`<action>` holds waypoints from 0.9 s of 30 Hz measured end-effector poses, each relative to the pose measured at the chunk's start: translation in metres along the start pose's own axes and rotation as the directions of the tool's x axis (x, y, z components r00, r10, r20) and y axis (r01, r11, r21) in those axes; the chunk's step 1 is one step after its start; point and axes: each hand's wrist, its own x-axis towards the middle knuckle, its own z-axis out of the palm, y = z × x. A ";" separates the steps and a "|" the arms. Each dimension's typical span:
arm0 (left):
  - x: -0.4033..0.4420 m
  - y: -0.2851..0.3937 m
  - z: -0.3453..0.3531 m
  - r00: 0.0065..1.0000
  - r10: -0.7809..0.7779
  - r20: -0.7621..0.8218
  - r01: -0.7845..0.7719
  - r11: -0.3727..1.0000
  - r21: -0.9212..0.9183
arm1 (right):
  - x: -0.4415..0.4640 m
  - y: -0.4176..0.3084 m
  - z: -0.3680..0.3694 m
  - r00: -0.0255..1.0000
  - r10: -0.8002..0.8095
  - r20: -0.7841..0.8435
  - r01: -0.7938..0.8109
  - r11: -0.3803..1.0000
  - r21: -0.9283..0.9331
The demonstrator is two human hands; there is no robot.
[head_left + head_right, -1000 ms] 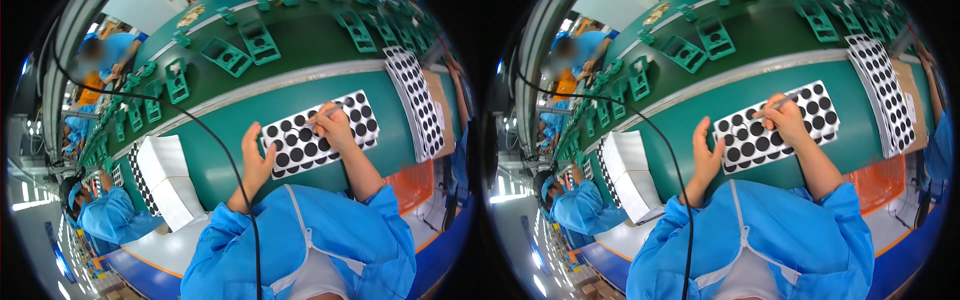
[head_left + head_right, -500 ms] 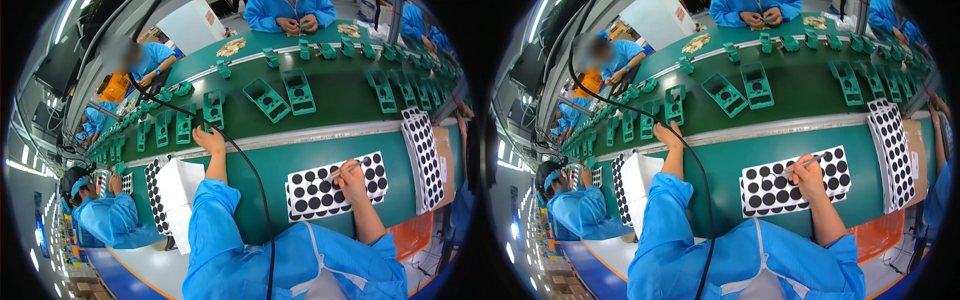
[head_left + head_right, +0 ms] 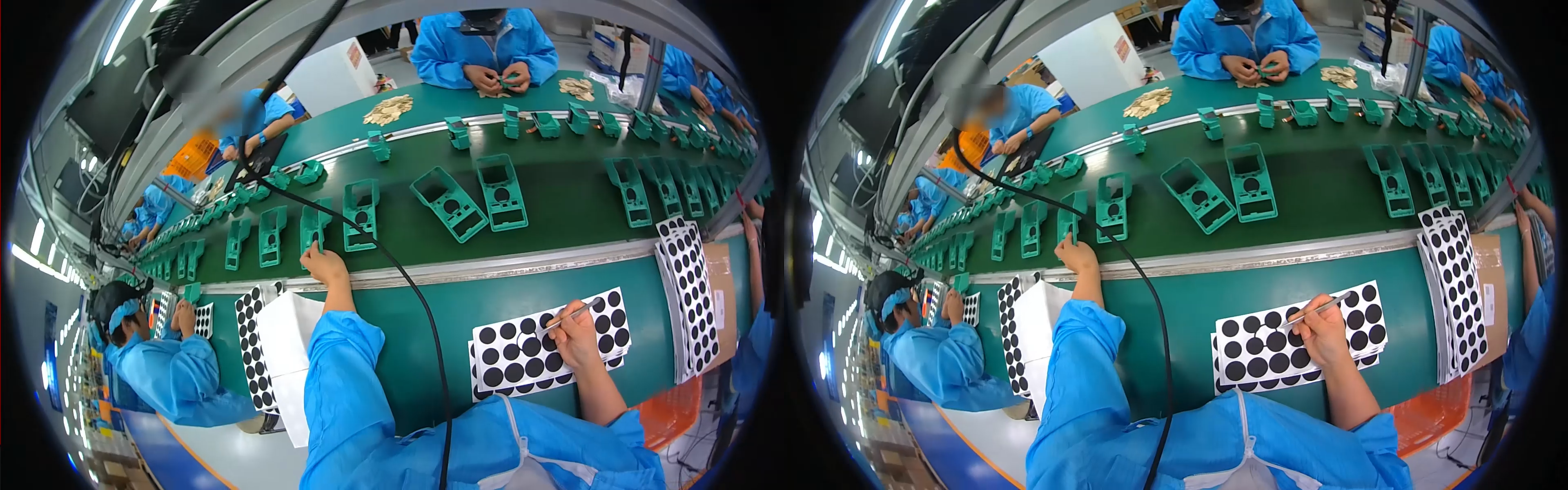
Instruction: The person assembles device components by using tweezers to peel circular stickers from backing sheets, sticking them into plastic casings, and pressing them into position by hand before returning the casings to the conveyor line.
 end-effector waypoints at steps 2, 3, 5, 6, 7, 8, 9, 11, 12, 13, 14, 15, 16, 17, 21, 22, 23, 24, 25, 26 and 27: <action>-0.005 -0.002 -0.005 0.997 0.016 -0.072 -0.023 0.995 -0.094 | 0.001 0.000 0.001 1.000 0.002 0.013 -0.002 1.000 -0.001; -0.010 -0.005 -0.008 0.985 0.031 -0.171 -0.060 0.984 -0.166 | 0.001 0.000 0.001 1.000 0.000 0.015 0.000 1.000 -0.001; -0.030 -0.002 -0.024 0.937 0.032 -0.347 -0.125 0.960 -0.249 | 0.000 0.000 0.001 1.000 0.005 0.006 -0.005 1.000 -0.004; -0.043 0.001 -0.035 0.933 0.031 -0.358 -0.125 0.961 -0.245 | 0.000 0.000 0.001 1.000 0.009 0.016 -0.009 1.000 0.001; -0.059 0.010 -0.052 0.934 0.014 -0.357 -0.143 0.930 -0.338 | 0.001 0.000 0.001 1.000 0.002 0.013 -0.002 1.000 -0.006; -0.076 0.017 -0.067 0.935 -0.001 -0.353 -0.161 0.890 -0.427 | 0.000 0.000 0.001 1.000 -0.005 0.008 0.005 1.000 -0.013; -0.094 0.019 -0.079 0.933 0.000 -0.360 -0.162 0.893 -0.421 | 0.000 0.001 0.001 1.000 0.002 0.013 -0.002 1.000 -0.008; -0.131 0.021 -0.099 0.957 0.012 -0.290 -0.174 0.823 -0.540 | 0.000 0.001 0.002 1.000 -0.013 0.011 0.013 1.000 -0.022; -0.149 0.023 -0.108 0.956 0.007 -0.293 -0.169 0.830 -0.532 | 0.000 0.001 0.001 1.000 0.000 0.014 0.001 1.000 -0.021; -0.167 0.024 -0.118 0.945 0.180 -0.273 -0.293 0.839 -0.458 | 0.000 0.001 0.000 1.000 -0.010 0.016 0.010 1.000 -0.010; -0.184 0.027 -0.127 0.908 0.346 -0.235 -0.414 0.826 -0.384 | 0.001 0.002 -0.001 1.000 -0.015 0.019 0.015 1.000 0.002; -0.199 0.029 -0.135 0.848 0.483 -0.216 -0.529 0.790 -0.311 | 0.001 0.003 -0.004 1.000 -0.022 0.007 0.023 1.000 -0.012; -0.212 0.031 -0.145 0.773 0.609 -0.178 -0.634 0.735 -0.240 | 0.001 0.003 -0.004 1.000 -0.017 0.000 0.018 1.000 -0.004; -0.223 0.035 -0.154 0.705 0.696 -0.137 -0.707 0.675 -0.210 | 0.001 0.004 -0.006 0.999 -0.022 0.028 0.021 1.000 0.013; -0.268 0.052 -0.184 0.532 0.846 0.033 -0.807 0.519 -0.283 | 0.000 0.001 -0.005 0.999 -0.013 0.036 0.014 1.000 -0.018; -0.284 0.052 -0.187 0.456 0.886 0.087 -0.802 0.452 -0.390 | 0.000 0.002 -0.011 0.997 -0.024 0.071 0.023 1.000 0.019; -0.296 0.052 -0.187 0.392 0.916 0.088 -0.791 0.384 -0.477 | 0.000 0.002 -0.012 0.996 -0.021 0.086 0.019 0.999 0.031; -0.310 0.050 -0.185 0.337 0.940 0.062 -0.797 0.320 -0.512 | 0.000 0.002 -0.011 0.995 -0.022 0.097 0.018 0.999 0.039; -0.324 0.048 -0.182 0.314 0.945 0.087 -0.779 0.309 -0.546 | 0.002 0.003 -0.011 0.994 -0.048 0.102 0.045 0.998 0.034; -0.335 0.046 -0.179 0.288 0.952 0.107 -0.763 0.295 -0.575 | 0.002 0.004 -0.011 0.991 -0.076 0.112 0.073 0.997 0.033; -0.342 0.048 -0.179 0.281 0.953 0.114 -0.740 0.291 -0.607 | -0.001 0.002 -0.008 0.995 -0.063 0.081 0.061 0.998 0.029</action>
